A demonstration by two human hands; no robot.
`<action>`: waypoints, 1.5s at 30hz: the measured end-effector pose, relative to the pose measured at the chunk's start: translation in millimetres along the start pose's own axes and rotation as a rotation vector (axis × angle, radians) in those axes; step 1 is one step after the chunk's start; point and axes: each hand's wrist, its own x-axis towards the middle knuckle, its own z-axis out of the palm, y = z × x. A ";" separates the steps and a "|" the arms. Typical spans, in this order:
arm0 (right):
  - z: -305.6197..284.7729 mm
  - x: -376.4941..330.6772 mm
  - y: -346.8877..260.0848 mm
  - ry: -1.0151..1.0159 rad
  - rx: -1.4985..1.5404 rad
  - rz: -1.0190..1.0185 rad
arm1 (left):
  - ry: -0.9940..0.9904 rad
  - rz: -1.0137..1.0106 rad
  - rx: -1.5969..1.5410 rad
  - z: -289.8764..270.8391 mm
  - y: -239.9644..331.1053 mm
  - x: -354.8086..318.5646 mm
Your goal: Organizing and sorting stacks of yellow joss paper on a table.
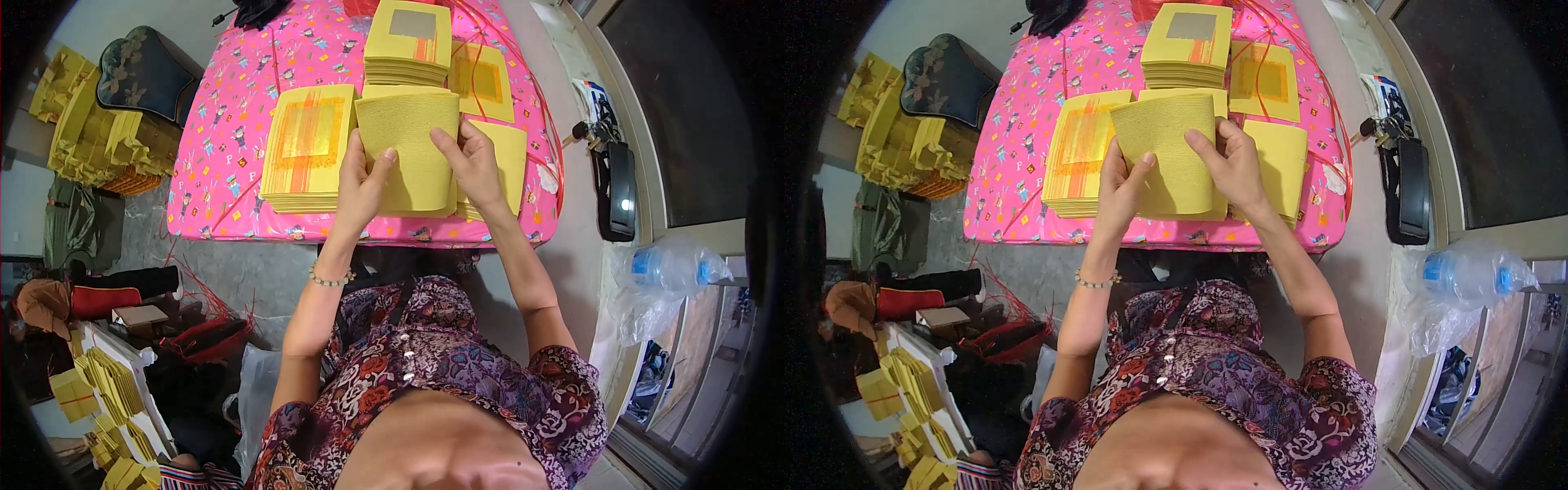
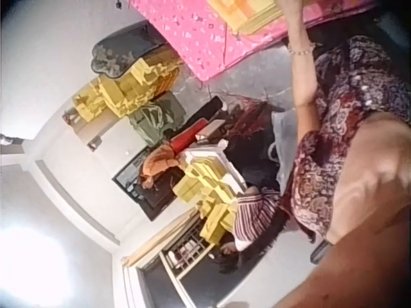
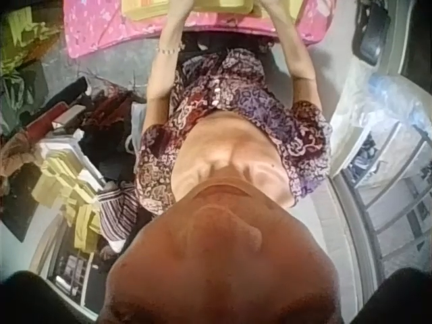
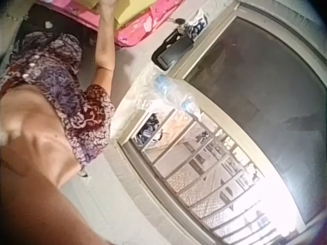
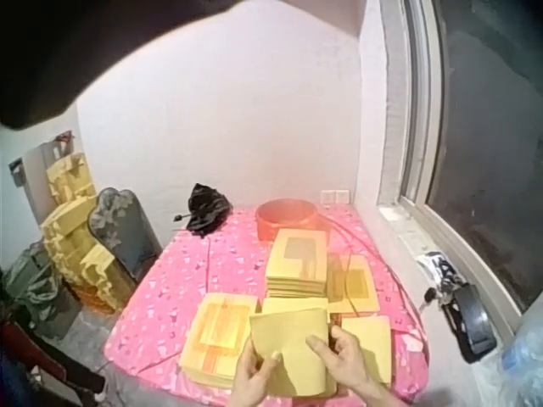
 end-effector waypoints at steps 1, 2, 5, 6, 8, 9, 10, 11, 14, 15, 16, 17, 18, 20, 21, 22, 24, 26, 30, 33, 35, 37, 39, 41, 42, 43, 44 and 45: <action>-0.8 1.6 2.8 0.001 -0.033 -0.001 | 0.000 -0.033 -0.010 -0.9 1.6 0.2; -1.4 2.6 4.3 0.003 -0.065 -0.001 | 0.000 -0.067 -0.020 -1.4 2.5 0.3; -2.2 4.2 2.6 -0.038 -0.070 0.066 | 0.016 -0.117 -0.052 -2.4 3.6 -1.4; -4.1 6.9 4.0 -0.034 -0.069 0.064 | 0.011 -0.117 -0.051 -4.6 3.2 -1.1; -11.1 14.0 8.7 0.011 -0.064 -0.004 | -0.031 -0.206 -0.048 -8.3 3.4 -1.7; -15.3 15.7 11.3 0.014 -0.062 -0.005 | -0.034 -0.206 -0.046 -8.0 3.5 -1.9; -18.0 17.4 12.0 -0.001 -0.117 0.002 | -0.040 -0.211 -0.060 -7.5 4.0 -1.5; -19.4 18.1 12.7 -0.016 -0.171 0.009 | -0.046 -0.217 -0.074 -7.3 4.4 -1.2; -11.4 16.4 8.6 0.041 -0.140 0.009 | -0.059 -0.271 -0.070 -10.1 2.8 -2.5; -14.7 18.2 10.1 0.044 -0.138 0.008 | -0.061 -0.271 -0.068 -11.3 3.3 -2.5; -19.9 21.2 11.2 0.050 -0.143 0.013 | -0.084 -0.287 -0.071 -12.3 4.1 -2.8; -23.5 22.4 12.2 0.056 -0.147 0.018 | -0.107 -0.303 -0.074 -12.7 4.7 -2.8; -25.7 21.3 13.6 0.060 -0.145 0.017 | -0.110 -0.304 -0.072 -12.4 4.3 -2.8; -22.7 18.1 10.4 0.041 -0.165 0.001 | -0.113 -0.301 -0.111 -14.2 3.2 -2.9; -21.4 15.2 7.0 0.044 -0.163 0.002 | -0.114 -0.304 -0.110 -15.0 3.5 -2.9; -16.6 10.8 -2.9 0.039 -0.129 0.104 | -0.101 -0.298 -0.107 -15.3 5.0 -3.1; -13.1 0.1 -7.1 0.035 -0.093 0.209 | -0.087 -0.295 -0.105 -16.6 7.7 -3.8; -15.9 -10.0 -4.3 -0.095 -0.198 0.273 | -0.098 -0.305 -0.129 -16.0 9.6 -4.1; -17.9 -15.0 4.7 -0.092 -0.209 0.162 | -0.106 -0.326 -0.129 -15.9 3.1 -6.0; -18.6 -13.0 -0.5 -0.074 -0.273 0.210 | -0.103 -0.349 -0.126 -14.7 3.1 -3.6; -15.6 -14.8 -8.7 -0.127 -0.281 0.297 | -0.076 -0.334 -0.101 -16.7 3.0 -3.2; -17.0 -14.3 -5.8 -0.145 -0.302 0.321 | -0.091 -0.344 -0.078 -20.6 3.9 1.0; -18.3 -13.5 -4.6 -0.161 -0.325 0.344 | -0.109 -0.354 -0.057 -22.4 -0.7 5.4; -18.8 -10.1 -6.5 -0.147 -0.384 0.303 | -0.119 -0.392 -0.020 -22.3 -5.7 11.3; -19.9 -8.4 -3.6 -0.148 -0.383 0.308 | -0.117 -0.396 -0.021 -22.6 -7.6 13.2; -20.3 -6.5 0.1 -0.134 -0.364 0.317 | -0.111 -0.425 -0.029 -22.5 -7.4 15.5; -20.1 -6.0 2.3 -0.120 -0.345 0.325 | -0.104 -0.453 -0.038 -22.5 -7.2 17.5; -21.1 -7.0 1.7 -0.122 -0.344 0.327 | -0.102 -0.454 -0.038 -22.4 -7.8 19.5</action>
